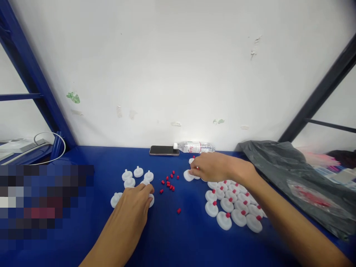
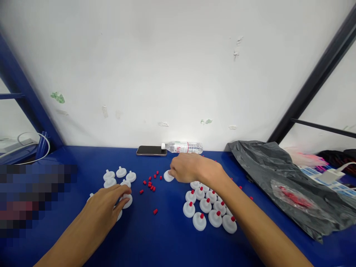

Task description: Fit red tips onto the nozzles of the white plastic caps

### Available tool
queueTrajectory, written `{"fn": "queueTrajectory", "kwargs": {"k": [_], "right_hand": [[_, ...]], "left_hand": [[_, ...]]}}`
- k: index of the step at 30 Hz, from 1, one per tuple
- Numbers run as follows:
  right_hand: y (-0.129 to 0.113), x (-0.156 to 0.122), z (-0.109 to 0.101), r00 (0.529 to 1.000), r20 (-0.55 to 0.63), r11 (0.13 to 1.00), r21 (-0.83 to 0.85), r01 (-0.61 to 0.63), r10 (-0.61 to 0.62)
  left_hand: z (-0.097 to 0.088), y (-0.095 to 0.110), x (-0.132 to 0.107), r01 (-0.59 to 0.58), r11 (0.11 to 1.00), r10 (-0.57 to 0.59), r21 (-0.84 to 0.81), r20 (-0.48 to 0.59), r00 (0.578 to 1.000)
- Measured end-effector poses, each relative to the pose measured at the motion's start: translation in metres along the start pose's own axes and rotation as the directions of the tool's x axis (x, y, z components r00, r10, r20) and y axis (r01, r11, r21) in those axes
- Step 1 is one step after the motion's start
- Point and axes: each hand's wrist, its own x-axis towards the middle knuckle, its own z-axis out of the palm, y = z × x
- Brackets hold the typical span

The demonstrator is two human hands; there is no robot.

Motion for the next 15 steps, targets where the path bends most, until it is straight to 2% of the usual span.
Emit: {"fn": "queueTrajectory", "kwargs": {"k": [2, 4, 6, 8, 11, 13, 15], "right_hand": [[-0.007, 0.001, 0.002, 0.992, -0.048, 0.992, 0.026, 0.122, -0.121], [-0.017, 0.002, 0.003, 0.972, -0.087, 0.974, 0.052, 0.222, -0.217], [-0.027, 0.002, 0.004, 0.951, -0.110, 0.951, 0.076, 0.299, -0.290], [-0.033, 0.002, 0.004, 0.913, -0.138, 0.909, 0.117, 0.400, -0.384], [-0.038, 0.000, 0.002, 0.826, -0.207, 0.810, 0.178, 0.559, -0.525], [-0.041, -0.003, 0.001, 0.777, -0.238, 0.753, 0.200, 0.627, -0.583], [-0.046, -0.008, -0.002, 0.741, -0.255, 0.712, 0.209, 0.670, -0.622]], "left_hand": [[0.001, 0.003, -0.002, 0.010, 1.000, -0.009, 0.007, -0.040, 0.999], [0.002, 0.009, -0.006, 0.016, 1.000, -0.019, -0.022, -0.139, 0.990], [0.002, 0.018, -0.009, -0.018, 0.995, -0.007, -0.103, -0.236, 0.972], [-0.004, 0.027, -0.011, -0.071, 0.974, 0.013, -0.217, -0.259, 0.966], [-0.026, 0.038, -0.014, -0.045, 0.933, -0.014, -0.357, -0.162, 0.987], [-0.046, 0.042, -0.017, 0.076, 0.894, -0.075, -0.441, 0.020, 0.997], [-0.062, 0.042, -0.022, 0.161, 0.806, -0.066, -0.570, 0.184, 0.981]]}}
